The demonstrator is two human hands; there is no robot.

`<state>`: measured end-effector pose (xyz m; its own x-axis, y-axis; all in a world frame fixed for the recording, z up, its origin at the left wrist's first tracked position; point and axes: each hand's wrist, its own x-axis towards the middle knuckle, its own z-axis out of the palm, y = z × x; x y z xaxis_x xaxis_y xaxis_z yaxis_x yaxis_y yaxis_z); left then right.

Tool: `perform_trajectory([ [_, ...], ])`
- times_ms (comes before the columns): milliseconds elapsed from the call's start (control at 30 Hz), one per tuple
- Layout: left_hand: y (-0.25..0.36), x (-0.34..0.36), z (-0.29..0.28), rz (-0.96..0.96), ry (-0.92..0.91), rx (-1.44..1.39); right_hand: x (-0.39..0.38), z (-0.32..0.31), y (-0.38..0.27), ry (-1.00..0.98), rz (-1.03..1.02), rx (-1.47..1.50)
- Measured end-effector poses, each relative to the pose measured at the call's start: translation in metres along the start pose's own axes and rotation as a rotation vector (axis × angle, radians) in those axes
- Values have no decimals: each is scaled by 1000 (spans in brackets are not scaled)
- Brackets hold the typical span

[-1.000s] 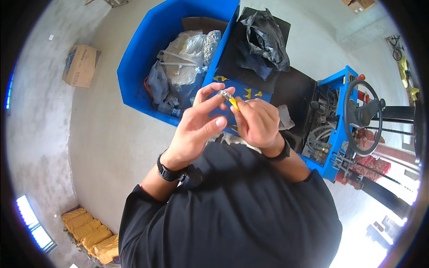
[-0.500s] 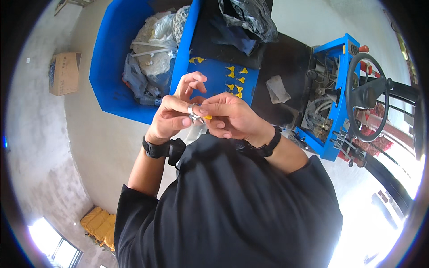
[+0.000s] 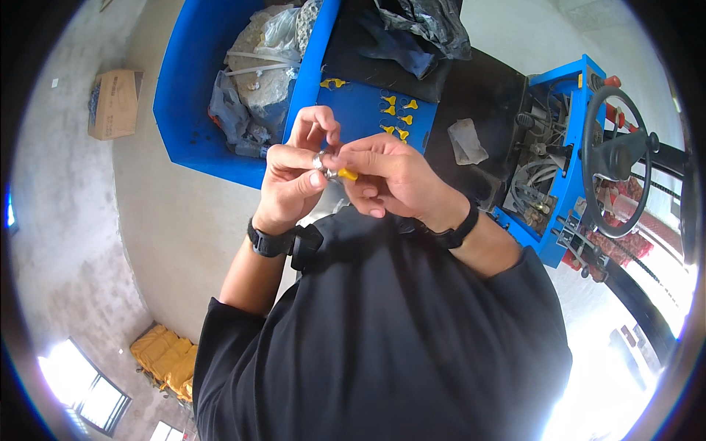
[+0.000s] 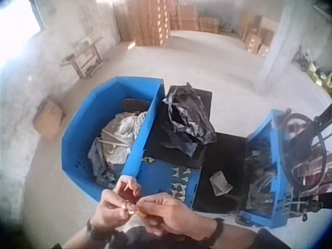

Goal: The person arranges small yellow plastic clips on a blue bin, then picks up a black plastic bag and a white cloth. They place the cloth inside the bag, wipe the bag's surface with the cloth, and then place the bag back into the bin.

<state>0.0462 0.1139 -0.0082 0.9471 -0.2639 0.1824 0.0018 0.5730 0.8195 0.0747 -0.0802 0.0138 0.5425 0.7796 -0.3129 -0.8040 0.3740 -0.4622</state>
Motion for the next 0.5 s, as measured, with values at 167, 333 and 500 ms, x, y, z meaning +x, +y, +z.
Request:
perform_trajectory([
  [167,9,-7,9,-43,111,-126,1,13,19,177,-713,-762],
  [333,4,-16,12,-30,111,-229,3,8,17,108,-912,-1289],
  [500,-2,-22,4,-31,183,-271,8,22,24,232,-1002,-1198],
])
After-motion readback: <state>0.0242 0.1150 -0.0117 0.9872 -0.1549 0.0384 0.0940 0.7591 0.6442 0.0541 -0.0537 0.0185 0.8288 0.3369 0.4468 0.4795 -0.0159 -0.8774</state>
